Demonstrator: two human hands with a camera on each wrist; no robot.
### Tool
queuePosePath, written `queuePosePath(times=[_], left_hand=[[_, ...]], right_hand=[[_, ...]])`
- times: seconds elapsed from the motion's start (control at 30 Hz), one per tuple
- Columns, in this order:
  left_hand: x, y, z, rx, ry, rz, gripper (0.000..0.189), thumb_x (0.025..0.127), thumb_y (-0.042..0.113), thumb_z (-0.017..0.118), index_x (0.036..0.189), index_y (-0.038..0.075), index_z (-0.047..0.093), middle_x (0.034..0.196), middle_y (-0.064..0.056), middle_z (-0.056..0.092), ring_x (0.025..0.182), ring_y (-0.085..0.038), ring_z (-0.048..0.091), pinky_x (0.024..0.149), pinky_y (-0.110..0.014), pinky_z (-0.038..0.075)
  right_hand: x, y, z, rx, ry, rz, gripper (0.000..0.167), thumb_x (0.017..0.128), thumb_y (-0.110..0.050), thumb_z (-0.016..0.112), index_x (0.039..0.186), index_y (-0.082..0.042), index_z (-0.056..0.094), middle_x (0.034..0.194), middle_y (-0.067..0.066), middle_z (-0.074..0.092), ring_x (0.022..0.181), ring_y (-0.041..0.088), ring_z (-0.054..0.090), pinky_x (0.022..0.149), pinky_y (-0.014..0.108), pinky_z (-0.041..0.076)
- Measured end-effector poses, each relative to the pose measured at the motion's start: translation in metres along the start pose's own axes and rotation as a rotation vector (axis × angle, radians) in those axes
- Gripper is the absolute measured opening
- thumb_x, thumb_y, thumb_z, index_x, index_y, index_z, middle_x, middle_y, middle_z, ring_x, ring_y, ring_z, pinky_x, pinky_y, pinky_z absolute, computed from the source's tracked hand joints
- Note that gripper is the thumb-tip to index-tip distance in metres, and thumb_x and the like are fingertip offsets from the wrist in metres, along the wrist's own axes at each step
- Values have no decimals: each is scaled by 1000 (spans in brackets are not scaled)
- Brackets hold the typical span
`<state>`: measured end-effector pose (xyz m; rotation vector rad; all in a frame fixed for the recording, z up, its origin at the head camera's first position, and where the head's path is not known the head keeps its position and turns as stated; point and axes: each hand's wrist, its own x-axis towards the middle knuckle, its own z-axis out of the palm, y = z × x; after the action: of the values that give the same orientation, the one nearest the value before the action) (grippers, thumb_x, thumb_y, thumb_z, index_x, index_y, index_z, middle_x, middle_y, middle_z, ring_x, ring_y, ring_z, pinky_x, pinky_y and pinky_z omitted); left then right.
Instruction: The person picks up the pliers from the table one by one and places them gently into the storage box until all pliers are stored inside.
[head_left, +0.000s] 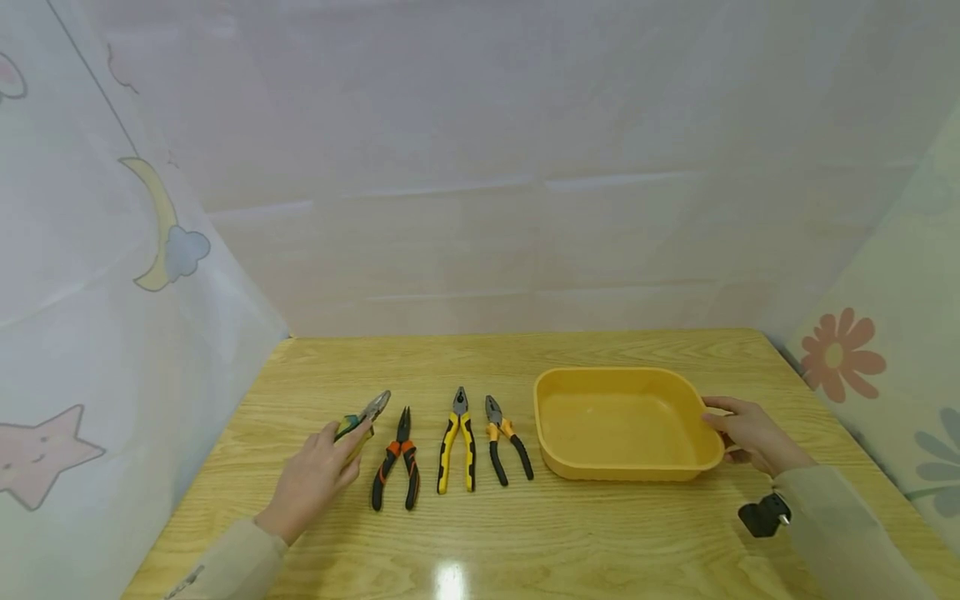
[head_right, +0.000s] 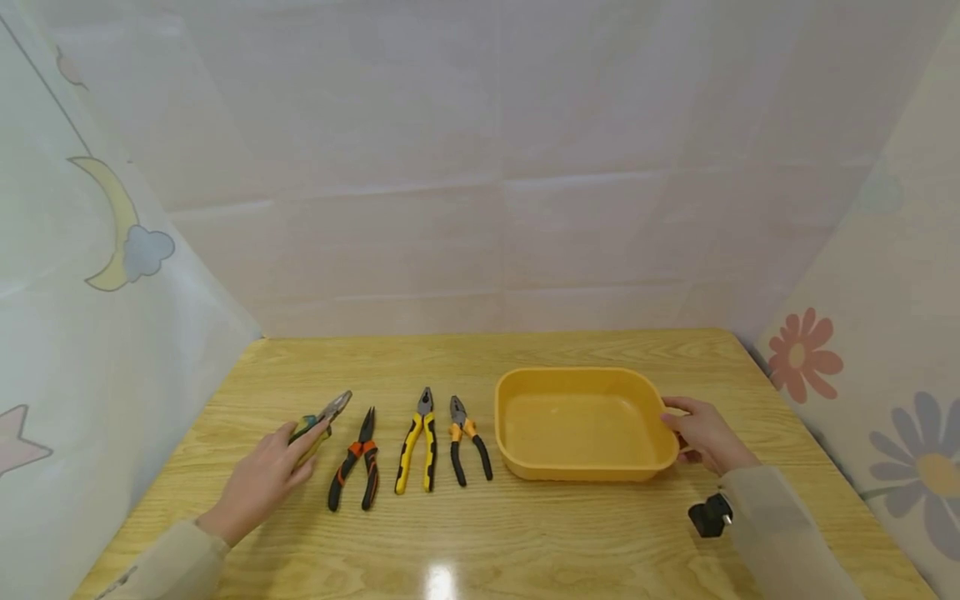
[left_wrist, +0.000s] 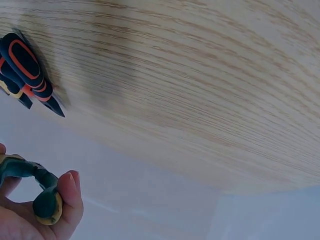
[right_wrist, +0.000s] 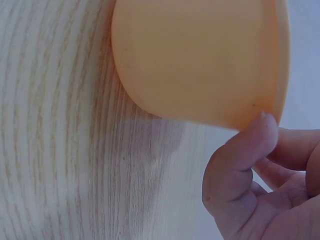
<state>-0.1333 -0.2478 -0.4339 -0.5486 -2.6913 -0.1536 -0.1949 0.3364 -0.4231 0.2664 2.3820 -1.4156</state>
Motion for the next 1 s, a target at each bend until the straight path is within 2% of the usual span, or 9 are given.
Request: queuePosePath(times=[0.23,0.57,0.9,1.0], left_hand=[[1,3,2,9,38,42,51,82,13,78,131,11,62,109,-33,57,84,-40,62,51,-42,52],[4,11,-2,8,23,63,51,84,13,76,133,12,60,111,-31,57,84,-38,62,46,-33,48],[6,17,-4,16,39,110,55,81,15,79,133,12,60,110,-31,57,86,-39,62,52,-39,53],[7,19,-3,9,45,122,56,81,16,79,133,12,60,111,-31,57,87,-39,62,51,-37,53]], right_hand=[[0,0,0,2,-6,3,58,106,-17,39,149,12,14,84,9,60,66,19,55,56,30,49],[1,0,1,-6,8,5,58,105,-18,40,148,12,16,84,9,58,66,18,54,57,30,50],[1,1,1,-2,2,-1,57,105,-17,40,148,13,16,84,8,59,65,18,55,57,30,50],[1,0,0,0,2,5,58,105,-18,40,148,12,15,85,9,60,66,18,55,57,30,50]])
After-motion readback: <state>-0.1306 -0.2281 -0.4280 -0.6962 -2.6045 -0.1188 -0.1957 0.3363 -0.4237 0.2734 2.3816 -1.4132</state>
